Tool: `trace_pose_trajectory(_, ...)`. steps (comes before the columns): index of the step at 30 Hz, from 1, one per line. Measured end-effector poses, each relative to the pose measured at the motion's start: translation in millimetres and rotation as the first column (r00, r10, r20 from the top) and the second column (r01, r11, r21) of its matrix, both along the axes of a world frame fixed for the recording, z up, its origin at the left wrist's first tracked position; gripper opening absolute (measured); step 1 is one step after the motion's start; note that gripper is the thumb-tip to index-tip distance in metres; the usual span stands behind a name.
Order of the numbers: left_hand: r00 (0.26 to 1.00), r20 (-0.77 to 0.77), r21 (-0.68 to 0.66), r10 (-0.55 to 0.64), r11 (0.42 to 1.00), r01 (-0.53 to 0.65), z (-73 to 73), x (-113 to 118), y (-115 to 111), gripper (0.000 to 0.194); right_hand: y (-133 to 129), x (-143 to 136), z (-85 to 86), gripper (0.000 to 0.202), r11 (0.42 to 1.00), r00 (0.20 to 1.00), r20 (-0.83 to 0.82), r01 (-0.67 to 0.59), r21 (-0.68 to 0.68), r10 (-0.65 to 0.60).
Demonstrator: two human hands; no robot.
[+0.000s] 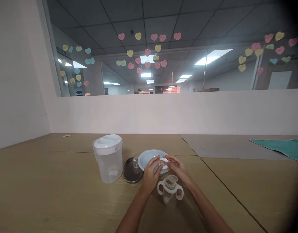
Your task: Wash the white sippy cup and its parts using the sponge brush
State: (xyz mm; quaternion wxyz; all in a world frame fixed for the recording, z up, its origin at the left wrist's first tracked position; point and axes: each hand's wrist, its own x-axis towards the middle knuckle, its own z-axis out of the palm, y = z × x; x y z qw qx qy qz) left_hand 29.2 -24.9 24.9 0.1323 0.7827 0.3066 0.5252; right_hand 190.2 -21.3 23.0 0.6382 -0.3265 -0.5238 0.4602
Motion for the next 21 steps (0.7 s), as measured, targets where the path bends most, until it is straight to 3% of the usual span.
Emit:
trace_pose_trajectory(6,1.0,-0.013,-0.016,-0.017,1.0,0.017,12.7,5,-3,0.027,-10,-2,10.8,0.045,0.992,0.99,0.069,-0.122,-0.01,0.123)
trace_pose_trajectory(9,0.996,-0.058,0.048,0.073,0.996,-0.07,28.2,6,-8,0.025,-16,-2,18.9,0.05,0.989,0.988,0.053,-0.146,-0.025,0.147)
trace_pose_trajectory(14,0.983,-0.015,0.095,0.182,0.979,-0.18,60.5,7,-26,0.025,-34,-1,37.6,0.05,0.982,0.984,0.049,-0.177,0.068,0.174)
trace_pose_trajectory(17,0.991,0.035,0.03,0.132,0.991,-0.133,73.6,7,-37,0.024,-46,-1,51.2,0.048,0.982,0.987,0.092,-0.14,0.129,0.129)
trace_pose_trajectory(21,0.998,0.065,-0.046,-0.008,0.999,0.011,78.8,7,-50,0.022,-54,-2,58.1,0.045,0.981,0.993,0.12,-0.014,0.194,-0.01)
